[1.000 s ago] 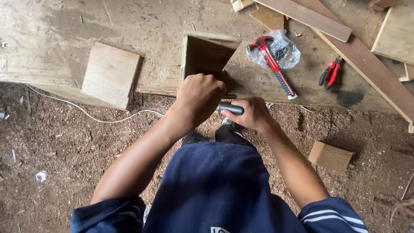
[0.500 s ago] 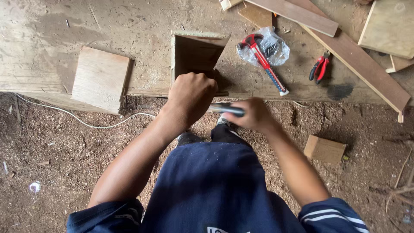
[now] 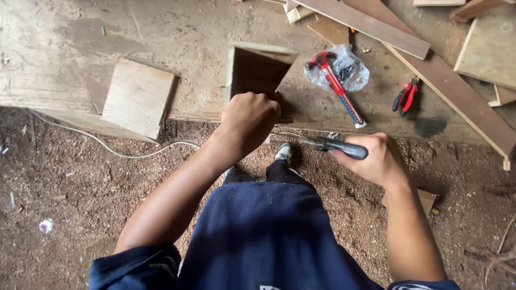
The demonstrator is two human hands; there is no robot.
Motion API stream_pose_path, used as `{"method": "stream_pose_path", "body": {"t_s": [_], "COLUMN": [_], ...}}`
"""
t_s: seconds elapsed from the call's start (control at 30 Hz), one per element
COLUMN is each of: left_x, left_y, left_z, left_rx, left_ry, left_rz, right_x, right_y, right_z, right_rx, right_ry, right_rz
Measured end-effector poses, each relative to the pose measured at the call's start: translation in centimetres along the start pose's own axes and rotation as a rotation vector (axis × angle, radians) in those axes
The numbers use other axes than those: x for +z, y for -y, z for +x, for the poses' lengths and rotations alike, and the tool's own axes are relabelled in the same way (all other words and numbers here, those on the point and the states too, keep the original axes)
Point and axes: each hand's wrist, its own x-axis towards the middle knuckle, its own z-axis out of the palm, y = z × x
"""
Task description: The person hammers nails into a small wooden box using a hammer, then uses a hand saw to trim the edges of the box. The person handles wooden planks, nails, a hammer, and a hand saw during the process.
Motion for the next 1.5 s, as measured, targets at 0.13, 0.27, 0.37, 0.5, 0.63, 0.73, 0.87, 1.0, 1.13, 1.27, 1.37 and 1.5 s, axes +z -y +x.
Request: {"method": "stream_pose_path", "body": {"t_s": [0.13, 0.27, 0.37, 0.5, 0.63, 0.73, 0.87, 1.0, 1.13, 1.27, 1.37, 1.5], "left_x": [0.1, -0.3, -0.3, -0.2, -0.1, -0.1, -0.1, 0.0, 0.4, 0.5, 0.2, 0.3], "left_y": [0.2, 0.7, 0.5, 0.1, -0.6, -0.7, -0.7, -0.3, -0.2, -0.5, -0.8, -1.3], "left_z": [0.1, 0.0, -0.3, -0.4, -0.7, -0.9, -0.9, -1.1, -0.6, -0.3, -0.2, -0.8], "left_rx": [0.013, 0.02, 0.009, -0.01, -0.04, -0.022, -0.02, -0.011, 0.048, 0.006, 0.011, 0.023], "left_ry": [0.007, 0.022, 0.019, 0.031, 0.085, 0.043, 0.026, -0.019, -0.06, -0.058, -0.011, -0.043], "left_rz": [0.002, -0.005, 0.007, -0.028, -0.013, -0.014, -0.038, -0.023, -0.02, -0.012, 0.007, -0.043], "right_x": [0.1, -0.6, -0.9, -2.1, -2.6, -1.3, 4.9, 7.8, 3.2, -2.3, -1.5, 4.8], "right_y": [-0.1, 1.2, 2.9, 5.0, 7.0, 7.5, 7.0, 7.1, 7.0, 7.0, 7.0, 6.3], "right_z": [1.0, 1.4, 1.3, 1.1, 0.8, 1.9, 6.2, 7.6, 5.6, 1.8, 2.3, 5.0], "right_rx": [0.104, -0.029, 0.019, 0.075, -0.001, 0.018, 0.016, -0.102, -0.009, 0.232, 0.129, 0.198], "right_ry": [-0.001, -0.054, -0.026, 0.091, 0.122, 0.136, 0.232, 0.061, 0.064, 0.172, 0.15, 0.341], "right_rz": [-0.067, -0.029, -0.062, -0.025, -0.039, -0.106, -0.138, 0.081, -0.073, -0.14, -0.115, -0.142]}}
